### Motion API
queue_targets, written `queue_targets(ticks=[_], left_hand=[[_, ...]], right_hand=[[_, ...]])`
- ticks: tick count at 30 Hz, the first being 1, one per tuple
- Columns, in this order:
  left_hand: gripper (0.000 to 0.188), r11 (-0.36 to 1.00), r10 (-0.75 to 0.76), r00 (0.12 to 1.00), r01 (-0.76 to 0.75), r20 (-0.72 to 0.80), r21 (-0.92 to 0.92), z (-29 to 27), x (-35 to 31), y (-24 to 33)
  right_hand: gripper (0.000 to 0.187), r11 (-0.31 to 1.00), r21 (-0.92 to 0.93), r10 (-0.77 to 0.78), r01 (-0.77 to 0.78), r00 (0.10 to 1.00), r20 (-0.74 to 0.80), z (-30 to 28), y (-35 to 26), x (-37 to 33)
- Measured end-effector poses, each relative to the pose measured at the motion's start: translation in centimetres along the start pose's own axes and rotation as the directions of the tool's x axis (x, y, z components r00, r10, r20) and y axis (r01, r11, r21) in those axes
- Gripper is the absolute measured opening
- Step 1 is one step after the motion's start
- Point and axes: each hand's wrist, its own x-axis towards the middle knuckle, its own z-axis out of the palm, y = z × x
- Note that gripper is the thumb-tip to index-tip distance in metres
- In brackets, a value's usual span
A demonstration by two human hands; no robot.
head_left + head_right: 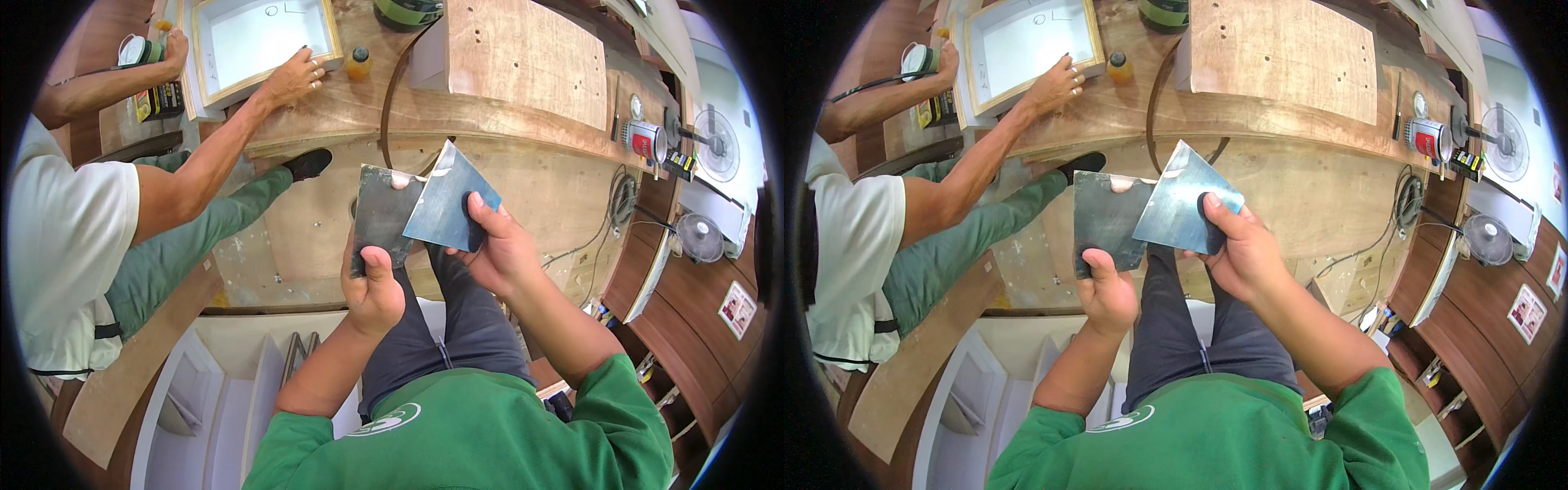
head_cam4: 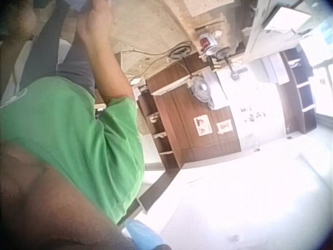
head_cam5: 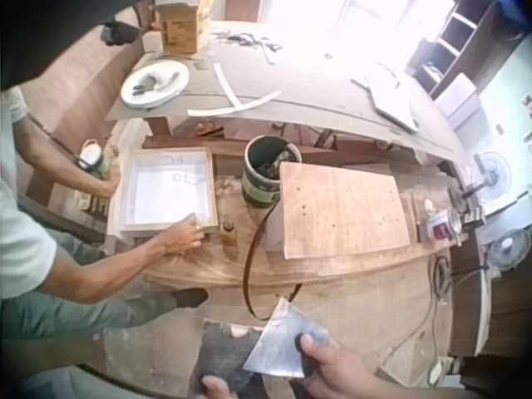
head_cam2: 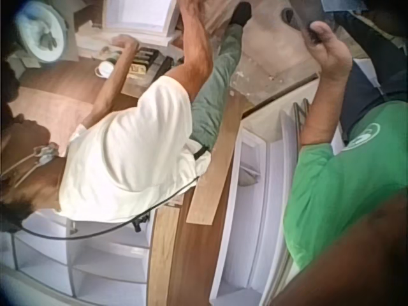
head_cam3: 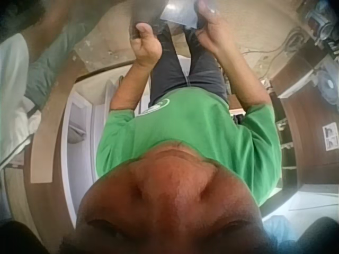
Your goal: The person sands the surfaces and edges of a wooden box using two pieces of sandpaper, switching between them and using their fingers to feel the smoothness of the wood.
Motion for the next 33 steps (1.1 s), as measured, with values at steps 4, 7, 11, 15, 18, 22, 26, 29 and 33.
queue_targets(ticks=[4, 7, 11, 15, 18, 22, 26, 29, 33], left_hand=[[0.052, 0.976, 0.044, 0.995, -0.062, 0.09, 0.209, -0.7, 0.3, 1.0], [0.054, 0.962, 0.043, 0.998, -0.054, 0.048, 0.268, -0.4, 0.0, 1.0], [0.056, 0.968, 0.013, 0.999, -0.021, 0.034, 0.249, -0.1, -0.6, 1.0], [0.056, 0.931, 0.004, 0.994, -0.042, 0.105, 0.363, -1.3, -1.0, 0.9], [0.054, 0.859, 0.037, 0.984, -0.121, 0.175, 0.497, -2.5, -0.6, 0.8], [0.051, 0.763, 0.043, 0.959, -0.213, 0.28, 0.611, -3.6, -0.1, 1.9], [0.048, 0.689, -0.052, 0.924, -0.241, 0.378, 0.684, -5.1, -0.8, 0.7], [0.04, 0.83, -0.406, 0.91, 0.405, -0.084, 0.384, -5.3, -1.3, -1.2], [0.038, 0.808, -0.502, 0.846, 0.533, -0.18, 0.249, -3.1, 1.1, -2.6]], right_hand=[[0.029, 1.0, -0.017, 0.026, -0.025, 1.0, 0.015, -0.1, 0.3, 0.6], [0.031, 0.999, -0.032, 0.033, -0.032, 0.999, 0.033, 0.1, 0.8, 0.8], [0.032, 0.997, -0.059, 0.048, -0.046, 0.998, 0.027, 1.5, 1.0, 0.9], [0.037, 0.996, -0.087, 0.039, -0.033, 0.997, 0.069, 2.0, 1.0, 1.1], [0.038, 0.993, -0.115, 0.033, -0.02, 0.994, 0.107, 2.2, 0.8, 1.2], [0.037, 0.993, -0.11, 0.053, -0.043, 0.994, 0.094, 1.8, 0.2, 0.9], [0.047, 1.0, -0.012, -0.006, 0.009, 0.973, 0.229, 2.2, -2.2, -0.2], [0.047, 0.998, 0.024, -0.055, 0.05, 0.966, 0.254, 0.0, -3.8, -1.0], [0.047, 0.996, -0.02, -0.085, 0.092, 0.973, 0.215, -2.4, -6.1, -2.1]])
